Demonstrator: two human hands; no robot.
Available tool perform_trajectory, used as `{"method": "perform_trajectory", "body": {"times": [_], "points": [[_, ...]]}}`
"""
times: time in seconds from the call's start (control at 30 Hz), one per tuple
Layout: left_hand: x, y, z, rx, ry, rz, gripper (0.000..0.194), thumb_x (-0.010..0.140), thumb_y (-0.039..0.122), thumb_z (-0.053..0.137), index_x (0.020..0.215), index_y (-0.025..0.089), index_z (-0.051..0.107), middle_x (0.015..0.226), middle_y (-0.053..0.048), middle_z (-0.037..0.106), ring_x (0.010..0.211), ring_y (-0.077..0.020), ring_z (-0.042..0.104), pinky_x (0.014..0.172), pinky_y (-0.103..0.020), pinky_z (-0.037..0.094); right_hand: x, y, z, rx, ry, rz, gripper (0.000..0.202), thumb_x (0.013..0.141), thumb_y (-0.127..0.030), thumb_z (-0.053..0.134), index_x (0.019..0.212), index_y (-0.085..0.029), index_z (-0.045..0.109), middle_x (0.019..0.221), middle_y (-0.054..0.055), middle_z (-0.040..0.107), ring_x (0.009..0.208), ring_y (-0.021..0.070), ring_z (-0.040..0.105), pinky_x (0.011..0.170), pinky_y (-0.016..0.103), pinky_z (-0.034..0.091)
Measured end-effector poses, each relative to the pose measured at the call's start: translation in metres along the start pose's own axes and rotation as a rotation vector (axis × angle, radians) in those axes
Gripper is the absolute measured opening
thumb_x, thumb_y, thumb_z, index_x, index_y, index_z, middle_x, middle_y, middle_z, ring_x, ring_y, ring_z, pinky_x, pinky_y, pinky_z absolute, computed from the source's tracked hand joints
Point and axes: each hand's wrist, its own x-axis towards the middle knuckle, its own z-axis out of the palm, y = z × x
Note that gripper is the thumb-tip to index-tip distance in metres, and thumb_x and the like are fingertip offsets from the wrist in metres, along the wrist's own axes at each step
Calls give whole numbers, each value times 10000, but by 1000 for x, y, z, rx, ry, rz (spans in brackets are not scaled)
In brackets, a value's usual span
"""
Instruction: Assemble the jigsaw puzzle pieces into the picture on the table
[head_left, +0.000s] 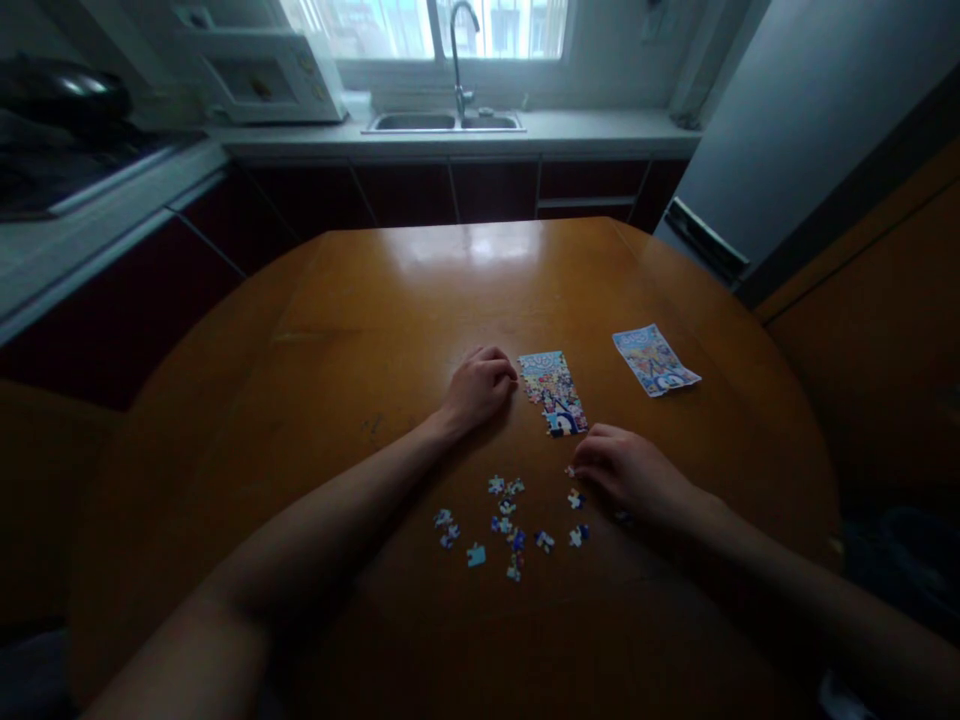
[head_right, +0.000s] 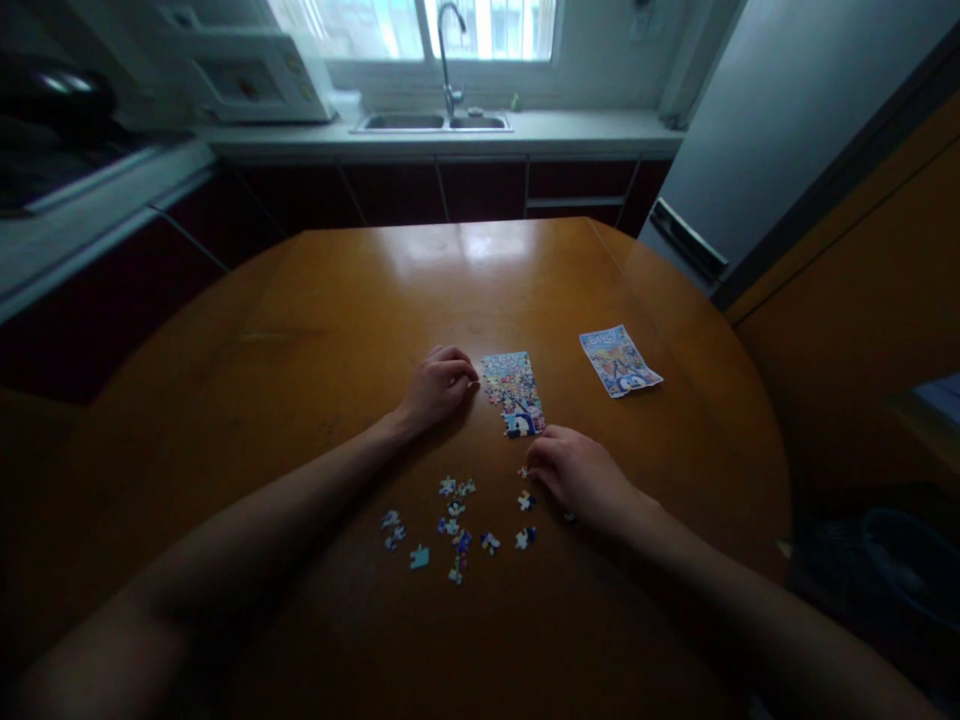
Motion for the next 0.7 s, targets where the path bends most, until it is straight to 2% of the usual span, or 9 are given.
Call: {"method": "perform_trajectory", "body": {"times": [0.23, 0.4, 0.57, 0.7], "points": [[0, 0, 0, -10, 1, 25, 220, 861, 146, 580, 731, 212, 744, 862, -52, 691, 881, -198, 589, 842, -383, 503, -1, -9, 6, -142, -21, 34, 144, 873, -88, 668, 858, -220, 610, 1007, 85, 686, 949, 256, 638, 813, 393, 497], [-1, 0, 1, -13, -31, 49, 223, 864, 124, 584, 747, 206, 756, 877, -49, 699, 885, -193, 596, 858, -379, 507, 0, -9, 11, -165, -38, 25, 193, 854, -58, 652, 847, -222, 549, 999, 81, 671, 908, 240, 617, 772, 366, 474], [-1, 0, 1, -34, -57, 99, 205, 863, 121, 604, 769, 212, 762, 898, -45, 707, 900, -190, 608, 892, -384, 514, 5, -7, 4, -55, -61, 36, 178, 864, -90, 663, 792, -224, 571, 859, 44, 686, 758, 197, 597, 659, 324, 428], [-1, 3, 0, -62, -96, 150, 182, 895, 179, 620, 807, 224, 771, 918, -47, 714, 934, -195, 614, 903, -387, 518, 30, 1, -13, 127, -64, -34, 174, 849, -56, 620, 813, -224, 647, 808, 14, 702, 750, 178, 625, 685, 311, 466]]}}
